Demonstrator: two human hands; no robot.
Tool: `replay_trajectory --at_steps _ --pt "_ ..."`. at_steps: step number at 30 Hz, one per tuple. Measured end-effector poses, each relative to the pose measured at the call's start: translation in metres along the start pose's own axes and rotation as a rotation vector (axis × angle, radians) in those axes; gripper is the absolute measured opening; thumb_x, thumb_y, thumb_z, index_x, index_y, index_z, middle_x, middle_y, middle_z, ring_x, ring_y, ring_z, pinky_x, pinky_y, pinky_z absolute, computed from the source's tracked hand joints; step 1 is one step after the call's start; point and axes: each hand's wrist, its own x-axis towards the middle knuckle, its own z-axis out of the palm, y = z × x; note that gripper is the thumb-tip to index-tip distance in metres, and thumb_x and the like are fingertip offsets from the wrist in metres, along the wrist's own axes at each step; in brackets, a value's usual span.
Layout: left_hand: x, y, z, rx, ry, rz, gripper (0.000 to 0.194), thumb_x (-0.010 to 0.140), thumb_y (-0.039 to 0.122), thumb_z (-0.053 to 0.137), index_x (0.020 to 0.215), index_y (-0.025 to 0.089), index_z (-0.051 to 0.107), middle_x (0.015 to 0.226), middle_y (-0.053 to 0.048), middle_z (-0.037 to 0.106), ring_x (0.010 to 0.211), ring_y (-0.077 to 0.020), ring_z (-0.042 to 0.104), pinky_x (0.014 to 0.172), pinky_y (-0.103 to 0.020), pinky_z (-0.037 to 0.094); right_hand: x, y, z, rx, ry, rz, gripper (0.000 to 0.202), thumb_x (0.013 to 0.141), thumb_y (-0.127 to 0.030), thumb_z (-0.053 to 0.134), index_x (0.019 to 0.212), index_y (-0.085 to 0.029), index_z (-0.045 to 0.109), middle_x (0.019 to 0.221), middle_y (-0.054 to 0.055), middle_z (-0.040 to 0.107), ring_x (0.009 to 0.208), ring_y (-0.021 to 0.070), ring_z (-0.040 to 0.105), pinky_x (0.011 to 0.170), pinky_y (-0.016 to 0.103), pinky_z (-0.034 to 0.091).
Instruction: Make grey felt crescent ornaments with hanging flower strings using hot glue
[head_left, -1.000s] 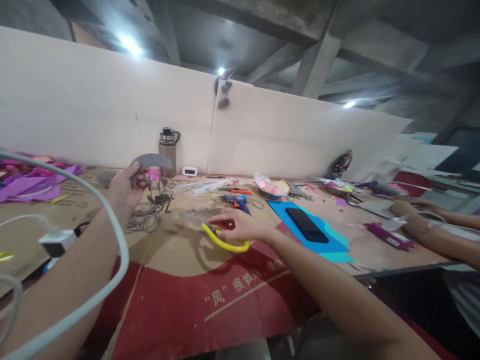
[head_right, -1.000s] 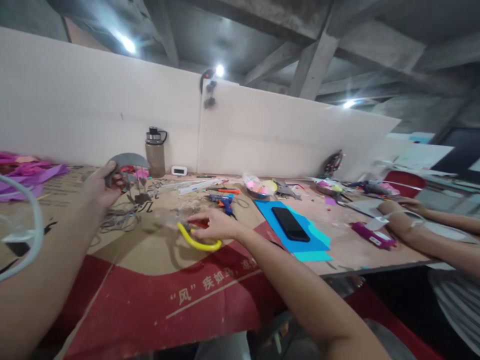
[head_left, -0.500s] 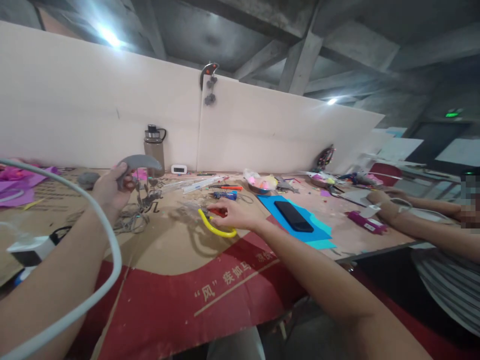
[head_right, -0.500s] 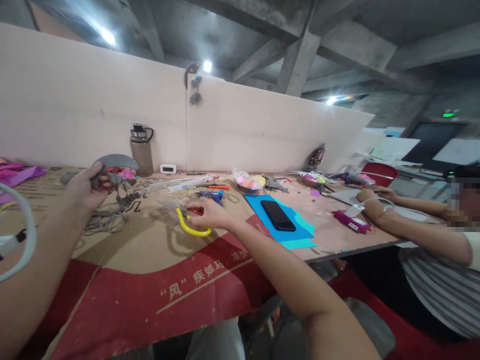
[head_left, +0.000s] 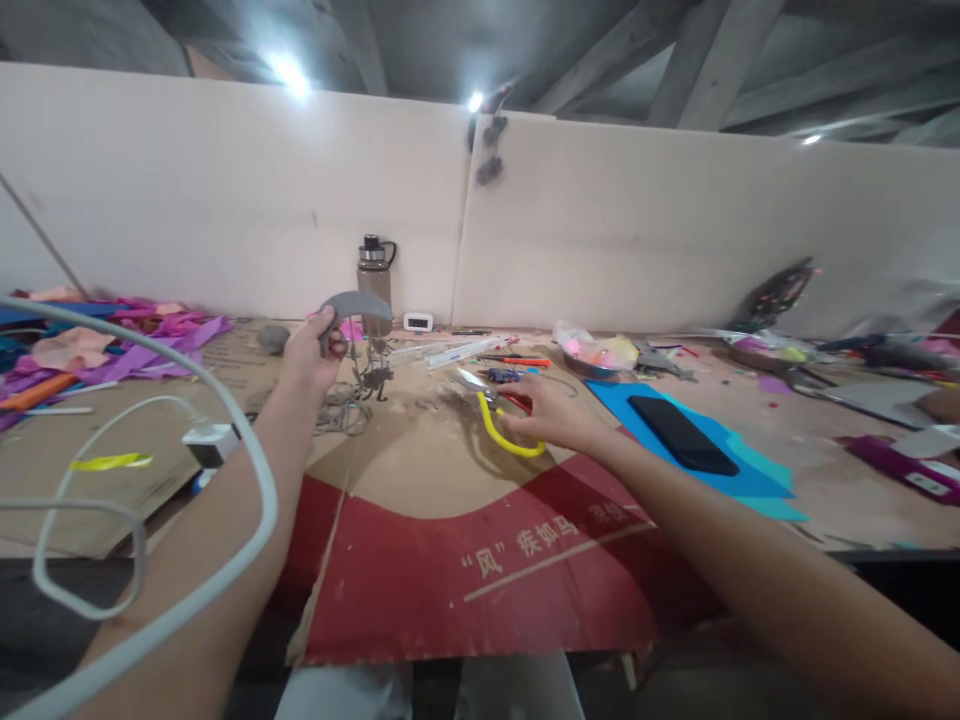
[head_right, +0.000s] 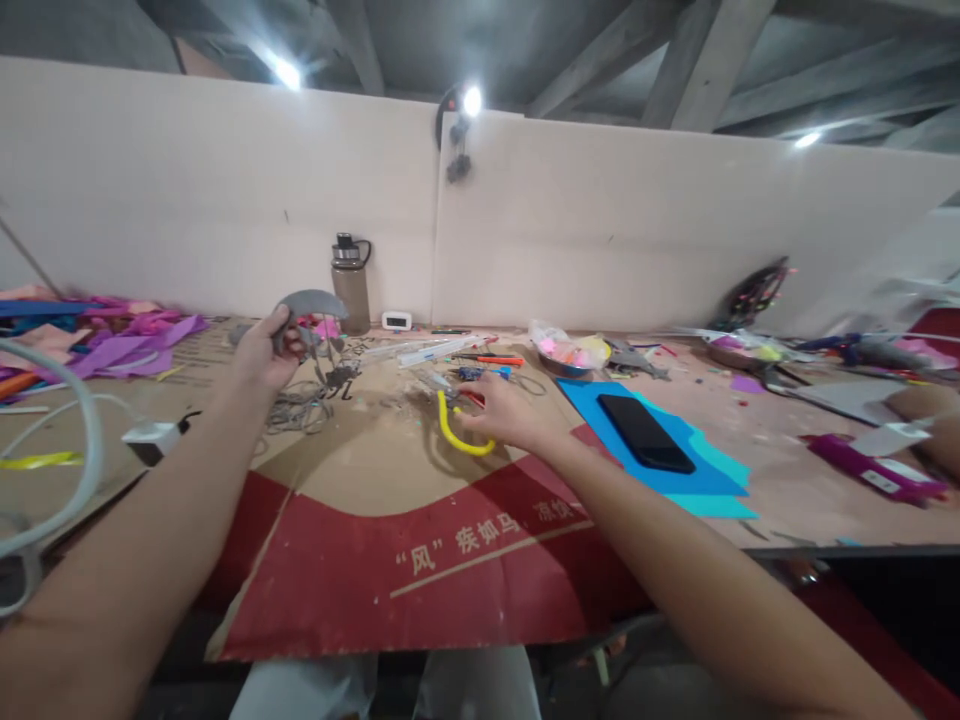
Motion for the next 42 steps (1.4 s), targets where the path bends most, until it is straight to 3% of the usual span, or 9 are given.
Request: replay_trajectory --at_steps 6,11,15,19,21,27,33,37,42 --pt "0.005 0.001 -0.003 -0.021 -0.022 0.028 0.014 0.077 0.012 0.066 0.069 0.016 0.055 0.055 0.002 0.055 0.040 -0.0036 0.045 0.036 -0.015 0.032 0.006 0.003 0.017 -0.331 -0.007 0.018 0.024 0.084 -0.027 0.050 0.090 -0.014 0.070 0.089 0.016 0.064 0.091 0.0281 0.058 0.084 0.043 0.042" --pt "0.006 0.000 -0.002 -0.017 -0.049 0.029 0.016 0.076 0.016 0.068 0.069 0.017 0.054 0.054 0.003 0.055 0.040 -0.0036 0.046 0.036 -0.015 0.032 0.046 -0.035 0.049 -0.056 0.086 -0.325 0.045 0.094 -0.035 0.039 0.129 -0.009 0.052 0.138 0.017 0.047 0.132 0.0257 0.037 0.110 0.039 0.029" --pt "0.006 0.002 -0.003 -0.003 -0.034 0.025 0.015 0.077 0.017 0.068 0.070 0.017 0.054 0.053 0.004 0.054 0.040 -0.0034 0.045 0.036 -0.015 0.032 0.057 -0.073 0.065 0.061 -0.172 -0.219 0.061 0.090 -0.045 0.046 0.138 -0.007 0.042 0.148 0.021 0.033 0.141 0.0306 0.023 0.113 0.047 0.021" --pt "0.006 0.005 -0.002 -0.034 -0.014 0.040 0.016 0.078 0.016 0.067 0.069 0.016 0.054 0.052 0.004 0.053 0.040 -0.0029 0.045 0.037 -0.016 0.031 0.013 -0.105 0.032 0.515 -0.635 -0.688 0.041 0.096 -0.037 0.038 0.125 -0.017 0.058 0.136 0.009 0.053 0.129 0.0187 0.045 0.109 0.034 0.032" --pt "0.006 0.006 -0.001 -0.044 -0.008 0.045 0.015 0.081 0.014 0.063 0.069 0.015 0.055 0.053 0.004 0.053 0.041 -0.0022 0.045 0.038 -0.016 0.030 0.003 -0.108 0.014 0.731 -0.884 -0.707 0.045 0.097 -0.037 0.032 0.114 -0.013 0.065 0.123 0.008 0.063 0.115 0.0159 0.058 0.101 0.028 0.040" --pt "0.004 0.005 0.000 -0.033 -0.018 0.037 0.016 0.077 0.013 0.067 0.068 0.016 0.054 0.053 0.003 0.055 0.041 -0.0032 0.045 0.037 -0.016 0.032 0.074 -0.079 0.043 0.372 -0.166 -0.348 0.044 0.093 -0.043 0.042 0.127 -0.019 0.057 0.137 0.009 0.052 0.129 0.0219 0.045 0.110 0.040 0.030" --pt "0.004 0.008 -0.003 -0.051 -0.008 0.037 0.016 0.076 0.012 0.066 0.067 0.017 0.054 0.052 0.003 0.055 0.041 -0.0039 0.045 0.036 -0.017 0.033 0.046 -0.107 0.069 0.116 -0.281 -0.519 0.069 0.090 -0.050 0.044 0.138 0.000 0.040 0.149 0.024 0.028 0.141 0.0309 0.020 0.115 0.044 0.016" --pt "0.003 0.006 0.000 -0.032 -0.015 0.028 0.016 0.076 0.015 0.068 0.067 0.017 0.054 0.053 0.003 0.054 0.040 -0.0038 0.044 0.037 -0.017 0.031 -0.012 -0.107 0.034 0.434 -0.529 -0.751 0.042 0.097 -0.039 0.033 0.129 -0.023 0.055 0.138 0.003 0.052 0.128 0.0145 0.045 0.107 0.029 0.034" --pt "0.001 0.004 0.003 -0.022 -0.026 0.023 0.014 0.079 0.015 0.066 0.069 0.016 0.055 0.056 0.002 0.056 0.041 -0.0034 0.044 0.038 -0.017 0.030 -0.012 -0.036 0.021 0.114 0.130 -0.103 0.034 0.092 -0.031 0.041 0.112 -0.016 0.063 0.118 0.013 0.062 0.111 0.0243 0.054 0.098 0.041 0.040"
